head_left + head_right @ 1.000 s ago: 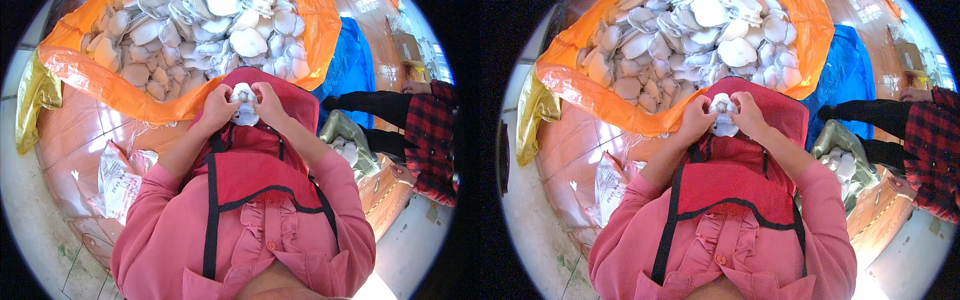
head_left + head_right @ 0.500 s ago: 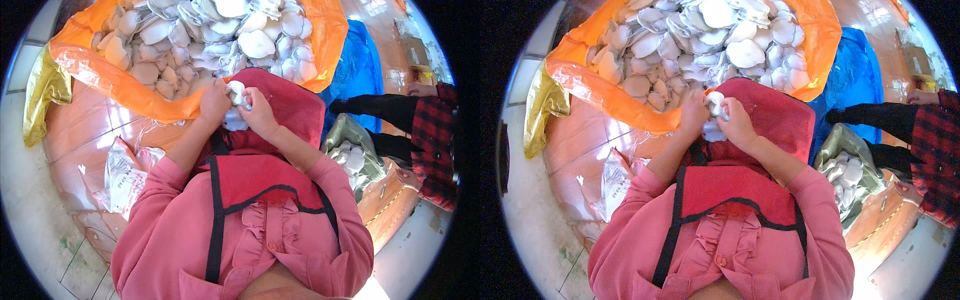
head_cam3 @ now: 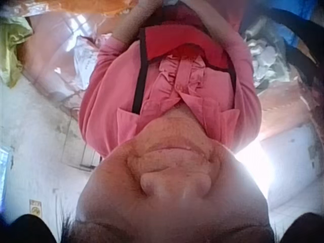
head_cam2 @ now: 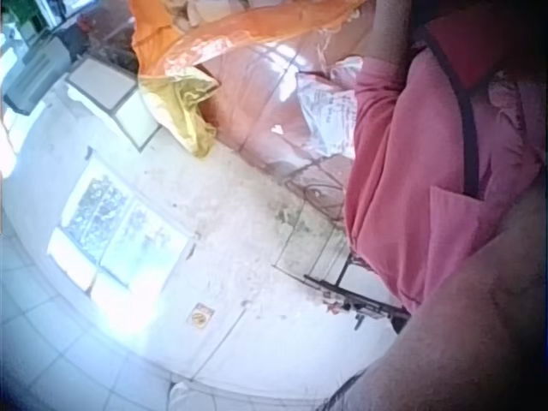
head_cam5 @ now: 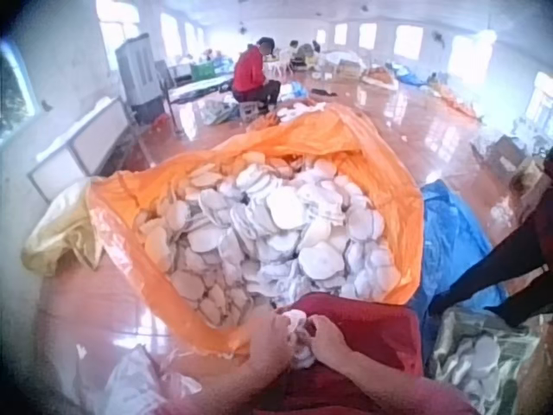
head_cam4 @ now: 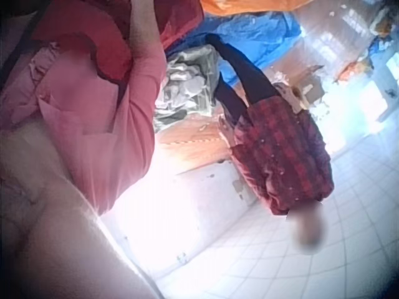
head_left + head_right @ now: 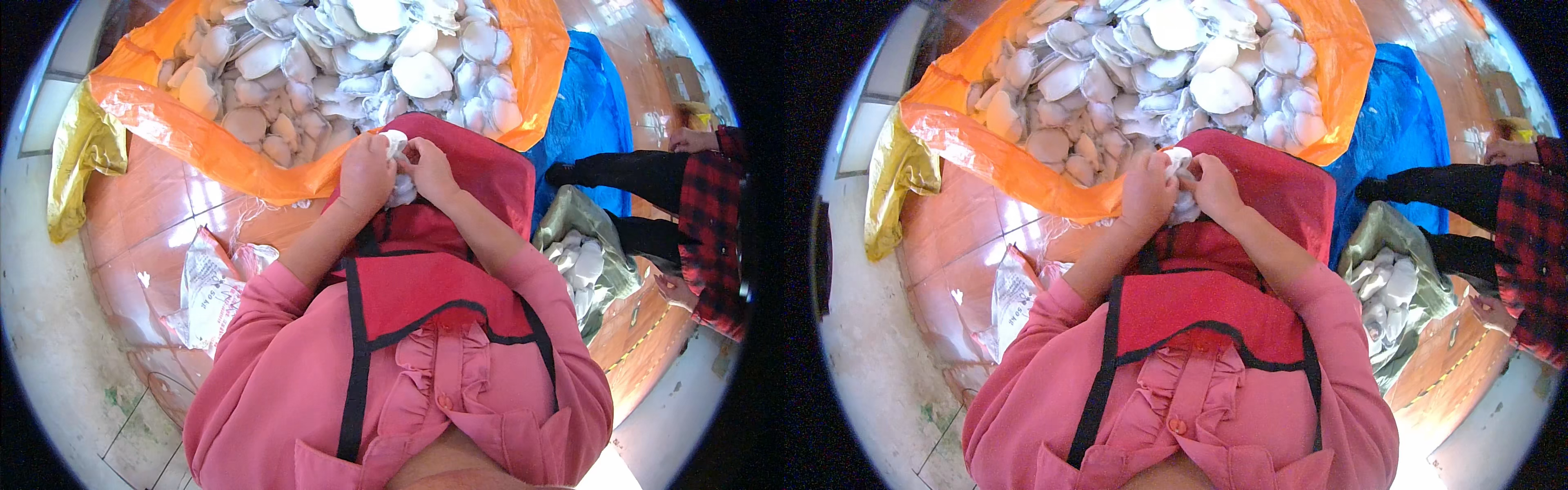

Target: The person repeatedly picks white sock-like items from a large orange bag and stuffs them into a red fabric pouch on their lap. The person handles the items one at a time, folding and compressing them before placing them into the pouch.

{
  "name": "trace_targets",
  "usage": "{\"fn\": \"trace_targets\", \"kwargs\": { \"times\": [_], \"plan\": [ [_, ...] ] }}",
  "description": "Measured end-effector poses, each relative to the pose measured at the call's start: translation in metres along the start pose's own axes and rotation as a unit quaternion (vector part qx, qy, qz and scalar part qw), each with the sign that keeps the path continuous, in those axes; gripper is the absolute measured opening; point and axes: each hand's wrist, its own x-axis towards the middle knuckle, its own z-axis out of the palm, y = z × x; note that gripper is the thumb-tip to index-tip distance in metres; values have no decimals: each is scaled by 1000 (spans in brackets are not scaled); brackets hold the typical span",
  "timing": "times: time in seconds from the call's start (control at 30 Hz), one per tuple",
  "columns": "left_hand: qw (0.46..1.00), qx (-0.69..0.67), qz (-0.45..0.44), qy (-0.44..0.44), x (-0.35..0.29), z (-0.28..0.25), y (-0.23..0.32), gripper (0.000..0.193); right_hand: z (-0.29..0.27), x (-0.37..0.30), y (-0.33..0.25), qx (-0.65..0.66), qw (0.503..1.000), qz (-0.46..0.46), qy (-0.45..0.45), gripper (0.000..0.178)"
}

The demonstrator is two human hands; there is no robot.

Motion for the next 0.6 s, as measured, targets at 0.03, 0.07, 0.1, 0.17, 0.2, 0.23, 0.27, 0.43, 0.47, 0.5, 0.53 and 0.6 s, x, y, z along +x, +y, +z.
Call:
{"fn": "trace_targets", "kwargs": {
  "times": [0.03, 0.07, 0.1, 0.17, 0.2, 0.23, 0.27, 0.43, 0.47, 0.5, 0.53, 0.6],
  "plan": [
    [1000, 7, 27, 2, -2, 1, 3, 15, 5, 1, 7, 0, 1000, 0, 12, 29],
    [999, 5, 30, -29, -7, 8, -2, 20, 10, 2, 14, 0, 1000, 0, 24, 28],
    [998, -10, 42, -54, -10, 7, 1, 18, 16, 1, 18, -7, 999, 2, 48, 27],
    [992, -39, 66, -104, -21, 2, 10, 15, 27, 0, 27, -20, 995, 7, 97, 26],
    [991, -38, 75, -102, -25, 0, 12, 11, 26, -8, 21, 49, 992, 4, 116, 29],
    [994, -20, 65, -91, -24, -2, 9, 11, 26, -12, 20, 57, 992, 30, 112, 29],
    [995, -2, 54, -80, -23, -4, 4, 11, 25, -14, 20, 65, 991, 56, 107, 29],
    [999, 14, -46, -10, -11, -17, 2, 20, 22, -18, 9, 145, 981, 57, 114, 23],
    [999, 14, -36, -14, -11, -15, 2, 18, 19, -17, 7, 117, 985, 7, 128, 24],
    [999, 14, -26, -19, -12, -13, 2, 17, 14, -14, -1, 89, 985, -43, 142, 25],
    [999, 15, -16, -23, -12, -12, 2, 16, 11, -11, -5, 61, 982, -93, 155, 26],
    [995, -24, 79, -51, -11, -13, 1, 14, 11, -3, 2, 84, 975, -137, 152, 24]
  ]
}}
